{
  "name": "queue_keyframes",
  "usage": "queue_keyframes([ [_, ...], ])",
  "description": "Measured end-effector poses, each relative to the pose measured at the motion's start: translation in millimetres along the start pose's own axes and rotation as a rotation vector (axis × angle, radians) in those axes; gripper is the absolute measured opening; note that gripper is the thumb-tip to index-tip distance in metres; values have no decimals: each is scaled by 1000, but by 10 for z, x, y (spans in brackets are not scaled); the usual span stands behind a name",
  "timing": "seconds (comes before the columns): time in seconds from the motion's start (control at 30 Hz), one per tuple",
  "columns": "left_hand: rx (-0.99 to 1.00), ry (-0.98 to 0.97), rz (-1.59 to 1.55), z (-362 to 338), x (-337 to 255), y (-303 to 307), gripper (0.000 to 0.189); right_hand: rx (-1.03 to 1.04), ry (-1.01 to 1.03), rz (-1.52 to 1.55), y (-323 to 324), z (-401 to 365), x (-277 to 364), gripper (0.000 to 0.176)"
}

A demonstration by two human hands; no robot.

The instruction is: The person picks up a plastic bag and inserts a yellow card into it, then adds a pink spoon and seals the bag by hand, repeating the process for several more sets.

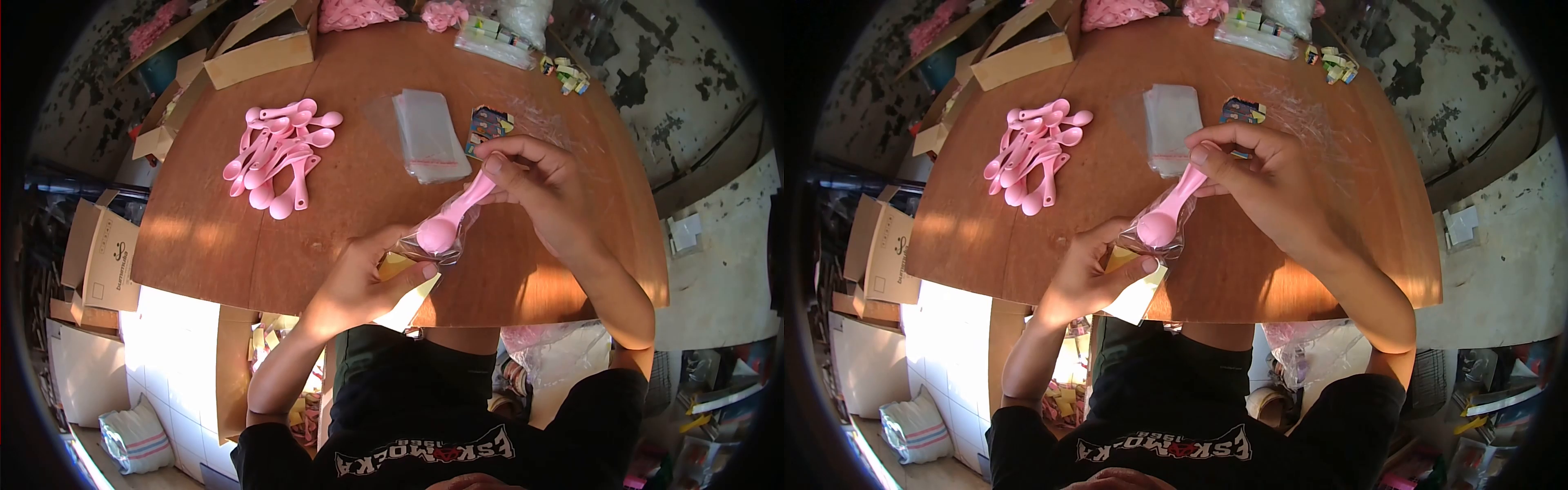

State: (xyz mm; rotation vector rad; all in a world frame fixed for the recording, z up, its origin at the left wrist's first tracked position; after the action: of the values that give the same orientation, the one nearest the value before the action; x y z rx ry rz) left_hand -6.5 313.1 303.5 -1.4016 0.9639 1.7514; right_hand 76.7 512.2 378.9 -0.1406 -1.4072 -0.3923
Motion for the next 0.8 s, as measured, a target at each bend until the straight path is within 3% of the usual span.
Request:
queue_keyframes([
  [0.1,-42,-83,-40,38,95,-32,25,1,9,-26,-73,-7,11,23],
  [0.17,-63,-127,-80,68,65,-77,25,-27,217,-133,-100,-5,-3,20],
  [0.3,-89,-172,-99,125,89,-81,24,-45,209,-85,-162,-4,-10,17],
  [0.37,-103,-170,-168,152,32,-114,25,-18,481,-420,-190,-13,-7,15],
  [0.4,-116,-169,-238,158,11,-123,25,-17,481,-420,-196,-27,-17,15],
  [0.47,-83,-143,-286,144,31,-124,27,103,230,-136,-218,-61,-75,15],
  [0.5,-48,-116,-334,138,41,-133,28,104,231,-137,-211,-80,-19,15],
  [0.57,-51,-113,-332,139,34,-153,29,166,-41,-133,-195,-107,82,15],
  [0.6,-54,-107,-331,136,38,-161,29,167,-43,-133,-189,-99,72,15],
  [0.67,-72,-145,-266,139,58,-153,28,39,347,-212,-156,-69,127,14],
  [0.8,-94,-202,-201,137,44,-163,27,-18,300,-180,-89,-46,266,13],
])
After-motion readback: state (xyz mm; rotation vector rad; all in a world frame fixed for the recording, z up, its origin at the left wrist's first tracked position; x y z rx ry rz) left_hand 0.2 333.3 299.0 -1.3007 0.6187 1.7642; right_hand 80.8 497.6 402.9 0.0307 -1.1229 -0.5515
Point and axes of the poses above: each hand's wrist, its own z-axis towards the middle knuckle, its own y-axis out of the back of the hand, x = y × z, the point moved 2 cm from there along z, towards the middle knuckle, and after that the axes turned 1 degree about -z, right-handed, at the moved point
